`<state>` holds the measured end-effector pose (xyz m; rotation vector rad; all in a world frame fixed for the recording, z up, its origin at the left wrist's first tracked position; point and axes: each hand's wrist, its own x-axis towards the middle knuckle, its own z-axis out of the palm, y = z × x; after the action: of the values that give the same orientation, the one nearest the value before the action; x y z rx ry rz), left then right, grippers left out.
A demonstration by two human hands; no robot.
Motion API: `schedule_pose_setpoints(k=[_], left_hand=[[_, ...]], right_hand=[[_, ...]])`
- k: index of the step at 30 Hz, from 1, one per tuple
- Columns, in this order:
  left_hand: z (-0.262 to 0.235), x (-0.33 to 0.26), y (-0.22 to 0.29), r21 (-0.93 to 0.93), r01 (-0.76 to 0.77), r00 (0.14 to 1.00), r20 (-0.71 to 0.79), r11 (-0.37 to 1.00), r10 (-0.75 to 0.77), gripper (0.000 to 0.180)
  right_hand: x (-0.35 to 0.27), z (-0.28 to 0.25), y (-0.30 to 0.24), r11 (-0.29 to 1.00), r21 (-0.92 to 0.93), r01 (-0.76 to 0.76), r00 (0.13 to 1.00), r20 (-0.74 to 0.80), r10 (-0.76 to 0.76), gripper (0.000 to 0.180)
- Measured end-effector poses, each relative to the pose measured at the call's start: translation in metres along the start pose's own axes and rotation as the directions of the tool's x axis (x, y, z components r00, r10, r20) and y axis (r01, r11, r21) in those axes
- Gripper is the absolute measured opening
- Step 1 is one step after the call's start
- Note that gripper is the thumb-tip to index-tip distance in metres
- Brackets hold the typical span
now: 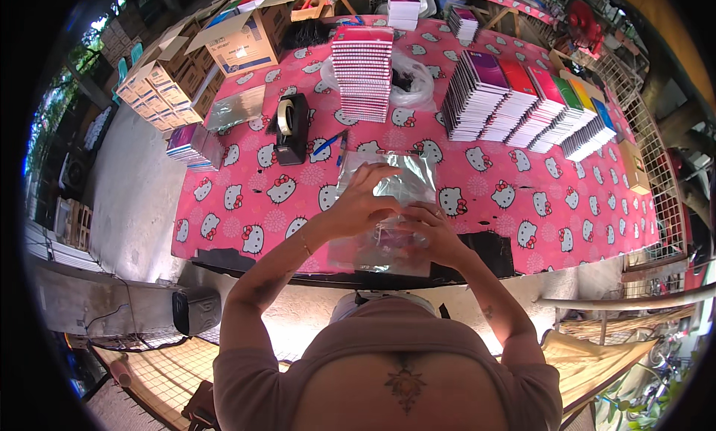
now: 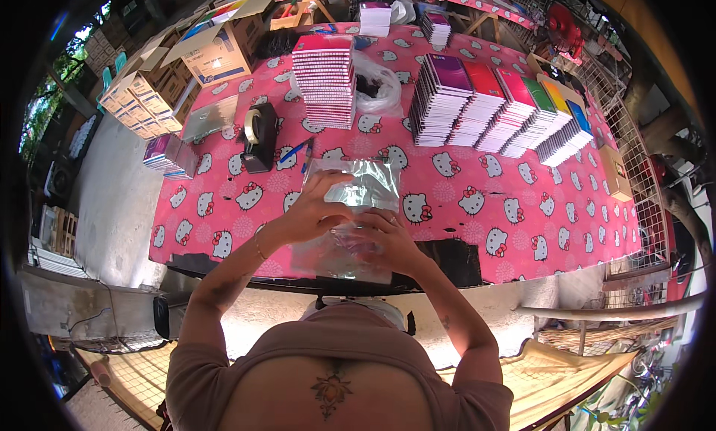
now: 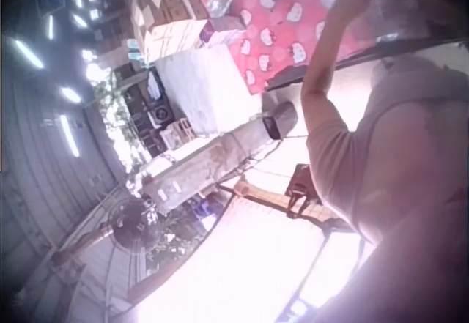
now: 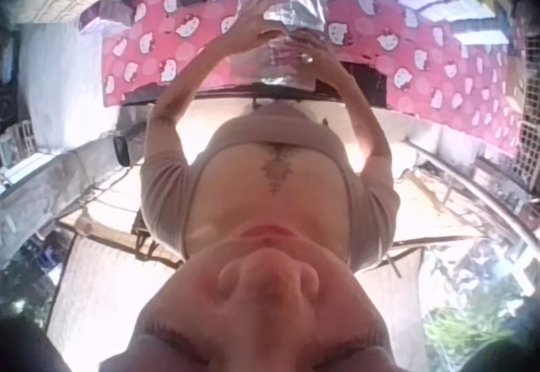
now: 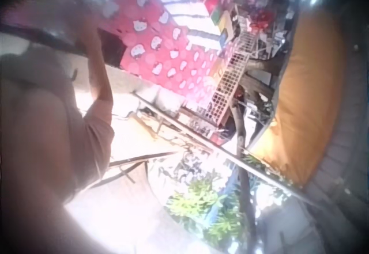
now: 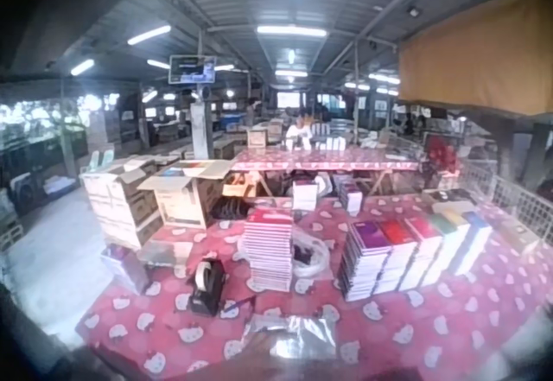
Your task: The person picks up notebooks one at a time, places them inside a silver plastic sleeve, and seals the sleeve with tape.
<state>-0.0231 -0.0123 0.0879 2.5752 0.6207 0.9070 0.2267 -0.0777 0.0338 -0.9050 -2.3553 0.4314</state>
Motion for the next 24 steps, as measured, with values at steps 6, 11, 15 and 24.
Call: schedule_pose_setpoints(k=[6, 11, 15, 24], left_hand=[[0.041, 0.006, -0.004, 0.038, 0.224, 0.973, -0.073, 0.974, -0.221, 0.041], [0.011, 0.003, 0.03, -0.173, 0.336, 0.922, -0.138, 0.926, -0.361, 0.055], [0.004, -0.001, 0.056, 0.428, 0.037, 0.988, 0.118, 0.903, -0.097, 0.049], [0.039, -0.05, -0.011, -0.589, 0.625, 0.699, 0.128, 0.513, -0.704, 0.045]], right_hand=[[-0.003, 0.012, -0.002, 0.96, 0.269, -0.074, 0.993, -0.067, 0.095, 0.053], [0.006, 0.022, 0.026, 0.483, 0.845, -0.231, 0.842, -0.076, 0.534, 0.054], [0.031, 0.024, 0.034, 0.445, 0.774, -0.45, 0.852, 0.223, 0.473, 0.059], [0.046, 0.024, 0.024, 0.223, 0.912, -0.345, 0.868, 0.22, 0.444, 0.056]])
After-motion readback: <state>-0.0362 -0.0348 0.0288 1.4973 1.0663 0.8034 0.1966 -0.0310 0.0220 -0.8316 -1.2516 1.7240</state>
